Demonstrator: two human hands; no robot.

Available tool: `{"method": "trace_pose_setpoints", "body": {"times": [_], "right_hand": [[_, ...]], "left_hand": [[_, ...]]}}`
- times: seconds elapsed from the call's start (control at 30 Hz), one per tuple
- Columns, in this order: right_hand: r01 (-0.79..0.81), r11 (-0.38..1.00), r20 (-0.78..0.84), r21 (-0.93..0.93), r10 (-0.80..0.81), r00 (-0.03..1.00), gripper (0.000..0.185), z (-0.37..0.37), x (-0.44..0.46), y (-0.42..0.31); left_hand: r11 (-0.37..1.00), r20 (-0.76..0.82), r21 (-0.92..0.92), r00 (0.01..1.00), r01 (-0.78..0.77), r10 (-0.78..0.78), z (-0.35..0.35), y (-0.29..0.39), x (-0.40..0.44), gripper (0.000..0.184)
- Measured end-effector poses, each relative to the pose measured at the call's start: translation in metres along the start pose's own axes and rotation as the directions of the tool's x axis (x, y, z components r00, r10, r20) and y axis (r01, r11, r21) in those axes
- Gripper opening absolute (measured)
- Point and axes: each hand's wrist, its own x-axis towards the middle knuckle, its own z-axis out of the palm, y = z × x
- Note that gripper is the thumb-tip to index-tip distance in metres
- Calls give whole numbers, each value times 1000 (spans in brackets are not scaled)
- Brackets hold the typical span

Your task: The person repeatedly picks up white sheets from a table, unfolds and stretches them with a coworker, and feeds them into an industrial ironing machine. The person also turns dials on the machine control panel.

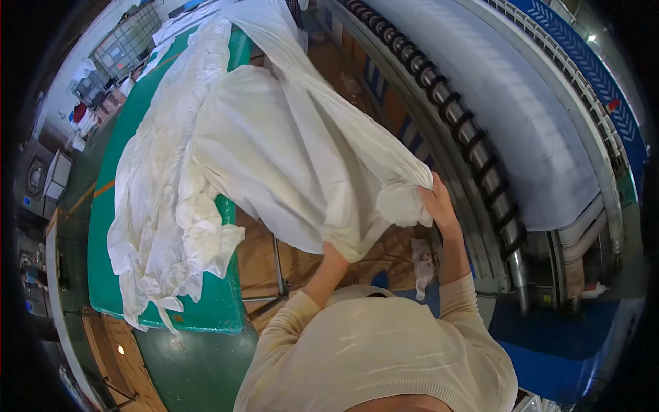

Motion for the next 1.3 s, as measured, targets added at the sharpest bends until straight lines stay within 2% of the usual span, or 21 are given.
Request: {"method": "trace_pose_setpoints", "body": {"times": [0.07,0.1,0.13,0.17,0.27,0.43,0.57,0.63,0.67,0.7,0.77,0.83,0.87,0.9,0.93,0.97,1.0,1.07,1.13,1.23,1.3], "right_hand": [[-19,1000,7,24,19,1000,38,-4,-5,5],[-29,998,11,48,29,1000,40,-4,-5,5],[-42,997,19,70,41,999,41,-4,-5,6],[-47,996,24,72,45,999,41,-5,-6,9],[-109,994,89,6,108,990,47,-6,-1,15],[-40,934,-24,-354,34,999,47,-13,-5,19],[-207,883,88,-422,267,960,47,-24,-2,-13],[-70,809,47,-584,120,992,42,-29,1,5],[-8,753,40,-658,45,998,40,-31,0,14],[-12,751,35,-660,47,998,40,-30,2,17],[1,856,77,-516,45,996,37,-25,6,20],[19,900,91,-435,23,996,36,-18,17,7],[-74,991,131,-113,89,987,35,-12,16,-20],[-180,959,192,217,138,972,35,-5,11,-47],[-282,811,266,513,162,950,35,4,7,-62],[-277,813,262,513,159,952,35,15,4,-69],[-368,767,307,525,233,923,37,25,1,-75],[-452,714,352,535,298,887,39,52,0,-82],[-457,513,381,727,251,890,41,83,2,-83],[-437,422,364,794,245,898,42,114,3,-96],[-426,372,355,825,245,902,43,114,7,-100]], "left_hand": [[996,52,-72,997,52,-48,-28,13,-10,45],[788,63,-580,976,207,-210,-38,20,-8,44],[323,154,-908,928,268,-339,-41,26,-7,44],[324,149,-908,927,266,-344,-38,30,-3,44],[567,-144,-785,818,248,-558,-26,44,26,40],[633,-331,-710,648,307,-686,-60,-22,32,35],[689,-425,-602,568,404,-704,-95,-56,15,38],[945,-471,-9,832,327,-292,-122,-96,0,37],[934,-376,296,923,201,-79,-135,-111,-11,36],[934,-371,295,925,200,-81,-144,-107,-16,36],[870,-436,-187,755,455,-489,-162,-93,-27,35],[835,-405,154,805,528,-434,-186,-112,-55,44],[840,-404,156,809,520,-427,-186,-107,-54,44],[698,-364,424,815,577,-452,-186,-102,-56,49],[497,-332,657,809,567,-485,-181,-92,-56,53],[256,-310,832,795,493,-522,-174,-83,-56,58],[259,-308,832,797,490,-519,-161,-74,-56,58],[523,-145,840,989,145,-42,-120,-46,-54,73],[549,84,815,974,-188,210,-61,28,-36,92],[770,145,601,977,-212,155,-29,9,-13,86],[821,108,552,989,-145,102,-34,-20,5,79]]}}
